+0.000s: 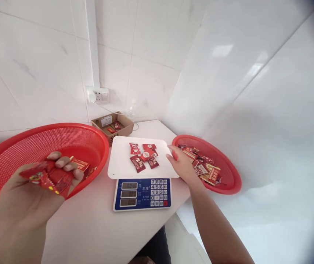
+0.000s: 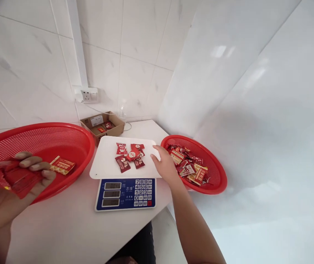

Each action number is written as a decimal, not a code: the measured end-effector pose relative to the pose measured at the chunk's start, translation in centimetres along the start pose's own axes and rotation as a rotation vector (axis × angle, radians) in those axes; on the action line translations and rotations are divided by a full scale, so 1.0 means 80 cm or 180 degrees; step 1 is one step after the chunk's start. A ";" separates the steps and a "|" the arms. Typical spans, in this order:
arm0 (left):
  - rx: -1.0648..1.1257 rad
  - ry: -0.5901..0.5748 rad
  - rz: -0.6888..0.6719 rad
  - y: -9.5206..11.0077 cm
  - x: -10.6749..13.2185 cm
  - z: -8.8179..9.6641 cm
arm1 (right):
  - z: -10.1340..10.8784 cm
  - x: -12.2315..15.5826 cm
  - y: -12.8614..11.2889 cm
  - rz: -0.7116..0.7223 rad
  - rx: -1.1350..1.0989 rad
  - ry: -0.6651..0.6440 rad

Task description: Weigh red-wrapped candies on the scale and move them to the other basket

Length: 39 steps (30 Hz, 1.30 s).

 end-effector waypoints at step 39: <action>-0.3204 -0.2734 -0.0947 -0.099 0.100 -0.079 | -0.036 0.163 -0.092 0.0756 -0.0903 -0.1168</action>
Point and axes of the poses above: each hand's wrist, its own x-axis away from the middle knuckle, its own z-axis out of the back of the hand, y = z × x, the point moved 9 cm from there along -x, towards the middle knuckle, and after that the axes turned 12 degrees about -z, right-handed, at the moved point
